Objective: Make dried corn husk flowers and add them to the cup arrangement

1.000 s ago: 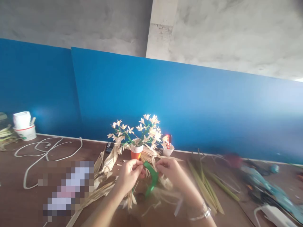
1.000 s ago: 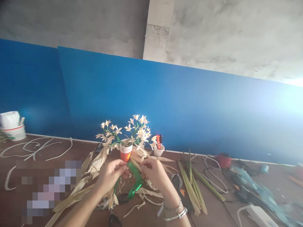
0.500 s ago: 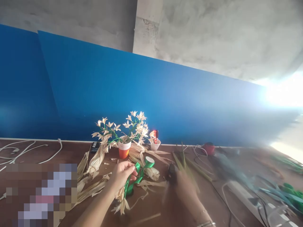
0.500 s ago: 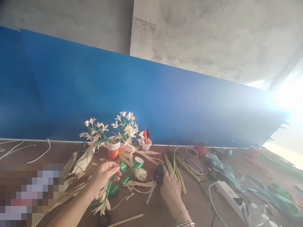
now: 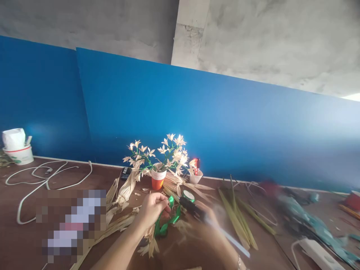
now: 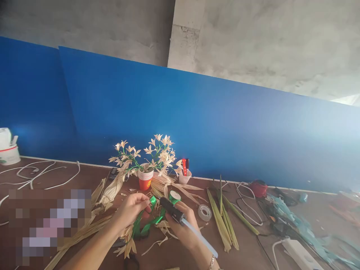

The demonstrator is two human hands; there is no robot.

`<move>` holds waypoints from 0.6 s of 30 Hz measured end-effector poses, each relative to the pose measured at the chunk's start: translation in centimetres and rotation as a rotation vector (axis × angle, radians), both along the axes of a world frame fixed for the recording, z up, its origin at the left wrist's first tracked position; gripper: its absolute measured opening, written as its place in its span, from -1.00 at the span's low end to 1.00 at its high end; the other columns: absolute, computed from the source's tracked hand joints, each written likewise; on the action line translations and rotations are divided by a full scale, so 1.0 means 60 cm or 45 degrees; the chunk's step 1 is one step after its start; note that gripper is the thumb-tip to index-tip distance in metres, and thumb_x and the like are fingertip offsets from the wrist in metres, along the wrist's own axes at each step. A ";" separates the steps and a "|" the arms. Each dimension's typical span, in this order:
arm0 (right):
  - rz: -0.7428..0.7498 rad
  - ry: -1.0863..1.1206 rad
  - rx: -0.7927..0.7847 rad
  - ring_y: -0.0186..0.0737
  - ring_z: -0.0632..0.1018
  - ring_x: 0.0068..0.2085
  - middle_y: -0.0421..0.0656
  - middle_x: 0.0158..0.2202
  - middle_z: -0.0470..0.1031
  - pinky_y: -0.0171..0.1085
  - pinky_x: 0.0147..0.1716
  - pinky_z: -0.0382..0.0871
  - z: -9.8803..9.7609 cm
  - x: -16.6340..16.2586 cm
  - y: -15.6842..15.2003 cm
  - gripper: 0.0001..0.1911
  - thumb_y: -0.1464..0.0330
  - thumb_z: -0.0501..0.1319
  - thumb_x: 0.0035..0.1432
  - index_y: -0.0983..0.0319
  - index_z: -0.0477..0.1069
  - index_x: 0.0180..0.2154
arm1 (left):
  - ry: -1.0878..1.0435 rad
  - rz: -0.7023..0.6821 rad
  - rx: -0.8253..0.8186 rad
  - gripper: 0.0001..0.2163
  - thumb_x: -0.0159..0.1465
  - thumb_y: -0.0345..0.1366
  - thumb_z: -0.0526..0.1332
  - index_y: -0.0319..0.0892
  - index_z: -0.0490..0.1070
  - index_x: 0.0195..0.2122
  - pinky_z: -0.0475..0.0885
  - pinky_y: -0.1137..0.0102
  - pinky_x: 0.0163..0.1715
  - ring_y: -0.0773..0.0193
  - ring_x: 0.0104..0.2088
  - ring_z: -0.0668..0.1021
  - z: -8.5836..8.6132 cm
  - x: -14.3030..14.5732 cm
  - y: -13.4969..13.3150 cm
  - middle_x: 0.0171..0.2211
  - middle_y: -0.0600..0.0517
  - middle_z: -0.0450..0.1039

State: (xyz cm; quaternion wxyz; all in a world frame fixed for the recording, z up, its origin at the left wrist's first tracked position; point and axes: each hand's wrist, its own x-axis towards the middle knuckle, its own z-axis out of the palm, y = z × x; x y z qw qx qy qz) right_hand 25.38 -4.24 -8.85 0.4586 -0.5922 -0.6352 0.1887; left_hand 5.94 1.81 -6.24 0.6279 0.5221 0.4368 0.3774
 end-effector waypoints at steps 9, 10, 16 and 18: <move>0.103 -0.053 0.015 -0.31 0.39 -0.49 -0.20 -0.50 0.37 -0.35 -0.51 0.23 -0.012 -0.026 -0.004 -0.78 0.35 0.18 0.10 0.26 0.37 -0.56 | -0.007 -0.039 -0.027 -0.89 0.01 -0.27 0.25 -0.19 0.40 -0.54 0.39 0.42 -0.54 0.30 -0.62 0.51 -0.004 0.003 -0.001 -0.67 0.11 0.47; 0.107 -0.058 0.003 -0.30 0.40 -0.48 -0.20 -0.49 0.38 -0.35 -0.50 0.23 -0.011 -0.027 -0.005 -0.79 0.35 0.18 0.09 0.26 0.37 -0.56 | -0.002 -0.042 -0.034 -0.89 0.01 -0.27 0.25 -0.19 0.41 -0.54 0.38 0.43 -0.54 0.31 -0.62 0.51 -0.002 0.003 -0.002 -0.66 0.11 0.47; 0.114 -0.077 -0.012 -0.27 0.44 -0.47 -0.18 -0.48 0.39 -0.34 -0.49 0.25 -0.007 -0.029 -0.003 -0.82 0.38 0.18 0.08 0.27 0.42 -0.52 | -0.016 -0.054 -0.077 -0.89 0.02 -0.27 0.24 -0.21 0.42 -0.51 0.35 0.46 -0.56 0.35 -0.65 0.49 0.001 0.002 -0.006 -0.67 0.12 0.48; 0.119 -0.081 -0.008 -0.26 0.45 -0.46 -0.17 -0.47 0.40 -0.34 -0.48 0.26 -0.008 -0.029 -0.003 -0.84 0.40 0.17 0.09 0.28 0.44 -0.50 | -0.030 -0.056 -0.076 -0.88 0.01 -0.26 0.24 -0.22 0.41 -0.52 0.34 0.47 -0.57 0.35 -0.65 0.49 0.001 0.002 -0.007 -0.67 0.12 0.47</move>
